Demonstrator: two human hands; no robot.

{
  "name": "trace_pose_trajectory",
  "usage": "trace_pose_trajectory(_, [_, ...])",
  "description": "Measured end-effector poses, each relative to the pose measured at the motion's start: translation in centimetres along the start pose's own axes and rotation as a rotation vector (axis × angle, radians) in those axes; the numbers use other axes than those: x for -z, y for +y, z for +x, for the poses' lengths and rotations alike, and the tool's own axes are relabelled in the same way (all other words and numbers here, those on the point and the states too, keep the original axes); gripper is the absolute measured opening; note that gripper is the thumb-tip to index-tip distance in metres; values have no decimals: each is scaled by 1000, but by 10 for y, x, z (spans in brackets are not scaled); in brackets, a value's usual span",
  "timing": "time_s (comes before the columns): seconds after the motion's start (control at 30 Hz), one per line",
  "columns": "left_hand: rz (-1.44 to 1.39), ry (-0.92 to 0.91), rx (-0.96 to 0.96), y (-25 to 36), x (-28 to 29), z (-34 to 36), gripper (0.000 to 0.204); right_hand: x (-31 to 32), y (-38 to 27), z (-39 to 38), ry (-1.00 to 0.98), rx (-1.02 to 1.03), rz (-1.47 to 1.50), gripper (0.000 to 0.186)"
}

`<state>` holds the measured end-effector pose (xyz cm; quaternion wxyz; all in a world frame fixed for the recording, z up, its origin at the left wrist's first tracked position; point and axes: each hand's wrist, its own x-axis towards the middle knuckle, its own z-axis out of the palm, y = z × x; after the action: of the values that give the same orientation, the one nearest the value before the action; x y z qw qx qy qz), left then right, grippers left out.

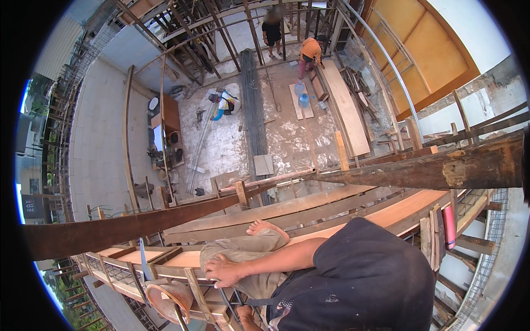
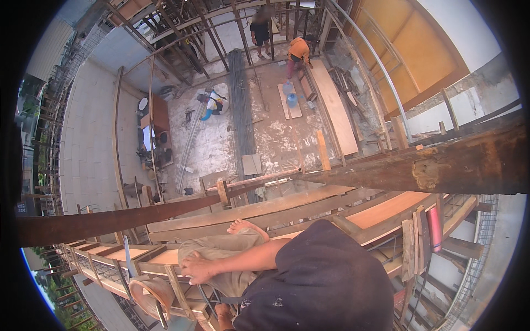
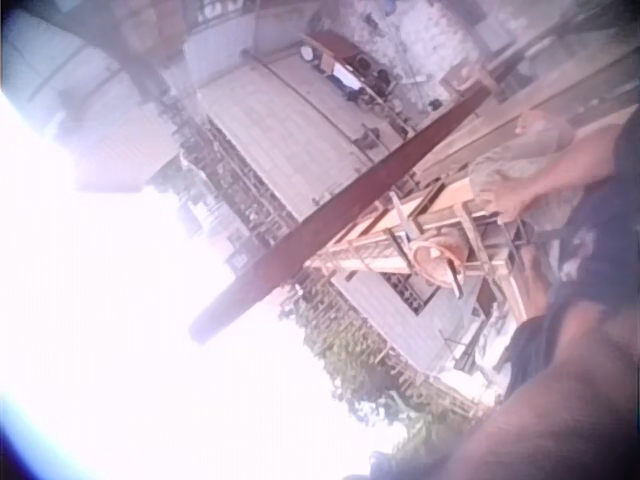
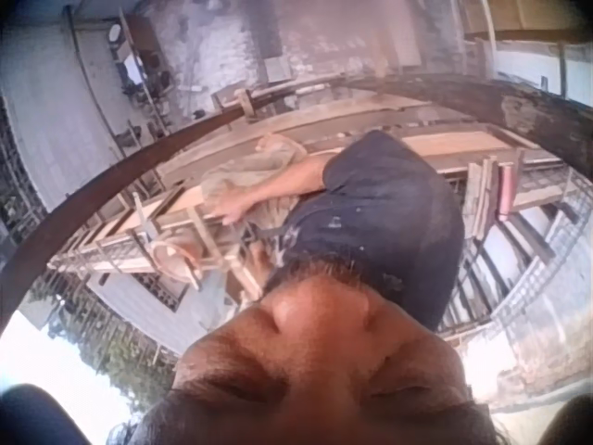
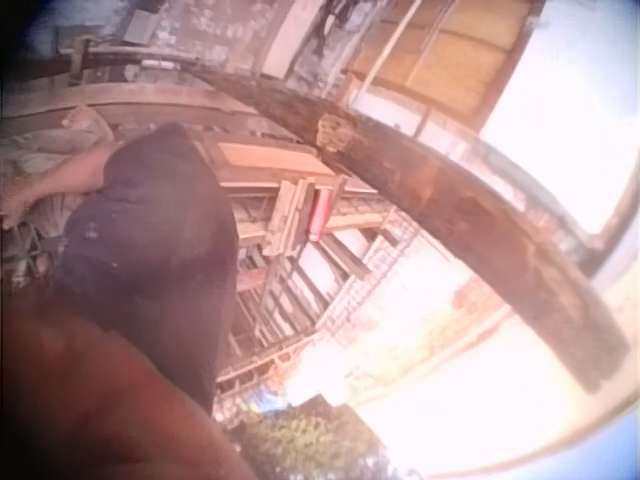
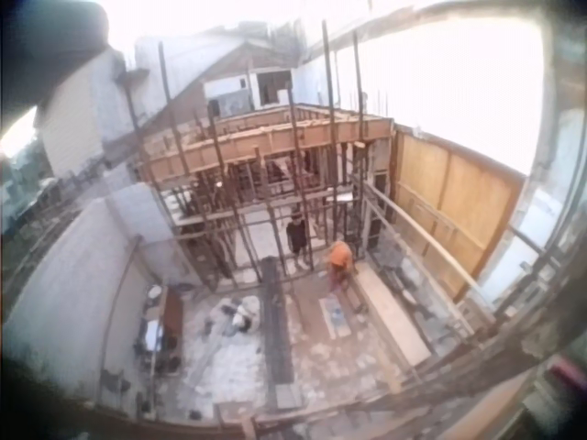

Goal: The person hands a large wooden panel down to another person, then picks up a smaller wooden block and uses a saw to cut it while sitting on a construction frame.

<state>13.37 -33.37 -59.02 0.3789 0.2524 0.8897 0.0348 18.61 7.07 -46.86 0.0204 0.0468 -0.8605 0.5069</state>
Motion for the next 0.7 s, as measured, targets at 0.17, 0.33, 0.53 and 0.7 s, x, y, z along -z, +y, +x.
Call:
trace_pose_trajectory(0.17, [120,-141,361,17,-3,4,21,37,90,-66,187,-360,398,47])
trace_pose_trajectory(0.33, [-494,110,522,46,0,-4,26,60,164,-225,-37,-976,-50,52])
trace_pose_trajectory(0.53, [-507,110,554,22,-7,-3,23,29,91,-362,-193,-993,156,62])
trace_pose_trajectory(0.7, [-285,115,546,50,-8,-9,20,18,18,-377,11,-1071,27,57])
